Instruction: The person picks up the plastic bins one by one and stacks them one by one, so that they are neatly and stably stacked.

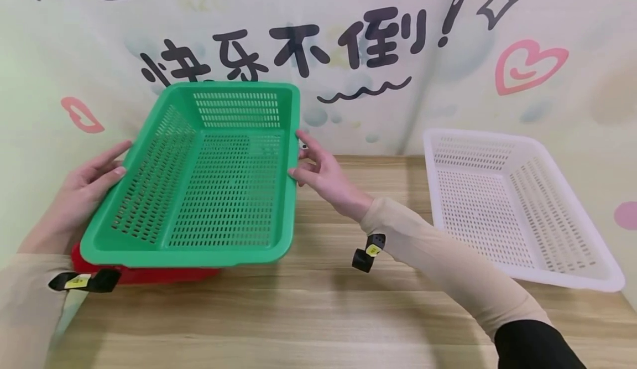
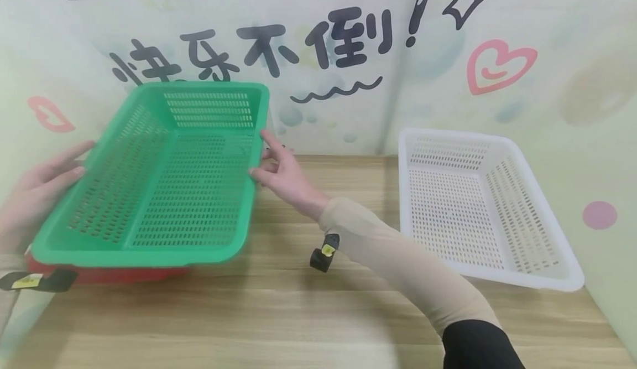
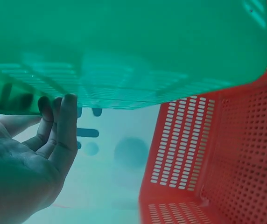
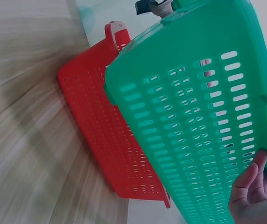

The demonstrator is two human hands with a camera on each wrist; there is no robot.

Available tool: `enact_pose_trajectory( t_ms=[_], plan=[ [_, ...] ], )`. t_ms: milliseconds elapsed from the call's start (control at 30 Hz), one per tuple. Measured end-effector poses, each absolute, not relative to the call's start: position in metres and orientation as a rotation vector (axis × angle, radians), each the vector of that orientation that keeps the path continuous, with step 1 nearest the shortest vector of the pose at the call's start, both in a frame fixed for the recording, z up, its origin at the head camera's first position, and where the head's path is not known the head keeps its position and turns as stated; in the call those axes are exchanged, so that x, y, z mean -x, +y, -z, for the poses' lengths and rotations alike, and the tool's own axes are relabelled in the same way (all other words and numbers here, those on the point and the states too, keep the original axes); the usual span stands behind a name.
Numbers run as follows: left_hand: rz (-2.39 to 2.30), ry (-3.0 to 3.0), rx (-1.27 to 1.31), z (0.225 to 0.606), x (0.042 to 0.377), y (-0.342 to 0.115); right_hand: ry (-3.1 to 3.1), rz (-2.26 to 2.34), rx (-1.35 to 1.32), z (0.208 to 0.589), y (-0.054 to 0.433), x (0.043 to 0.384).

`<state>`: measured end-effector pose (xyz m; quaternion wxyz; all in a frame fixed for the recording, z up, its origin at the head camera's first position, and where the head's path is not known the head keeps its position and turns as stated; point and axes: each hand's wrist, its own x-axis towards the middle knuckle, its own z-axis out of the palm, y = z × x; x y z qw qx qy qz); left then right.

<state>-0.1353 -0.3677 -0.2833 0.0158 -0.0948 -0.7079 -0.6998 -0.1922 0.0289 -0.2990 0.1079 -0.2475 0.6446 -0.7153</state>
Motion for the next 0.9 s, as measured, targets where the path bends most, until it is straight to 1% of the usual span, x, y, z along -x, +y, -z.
enact_pose_trajectory(
  t_ms=[267, 500, 733, 900],
  plan=[
    [2.112, -2.253, 0.263, 0.281, 0.134, -0.389, 1.856, 2.095, 0.777, 0.298, 0.012, 0.193],
    [2.071, -2.252, 0.174, 0.282, 0.129, -0.411, 1.856, 2.052, 0.832, 0.296, -0.007, 0.188],
    [2.080, -2.219, 0.066, 0.276, 0.121, -0.428, 1.848, 2.008, 0.854, 0.294, -0.026, 0.183],
    [1.979, -2.214, 0.122, 0.275, 0.118, -0.441, 1.856, 1.973, 0.873, 0.295, -0.038, 0.183]
  ],
)
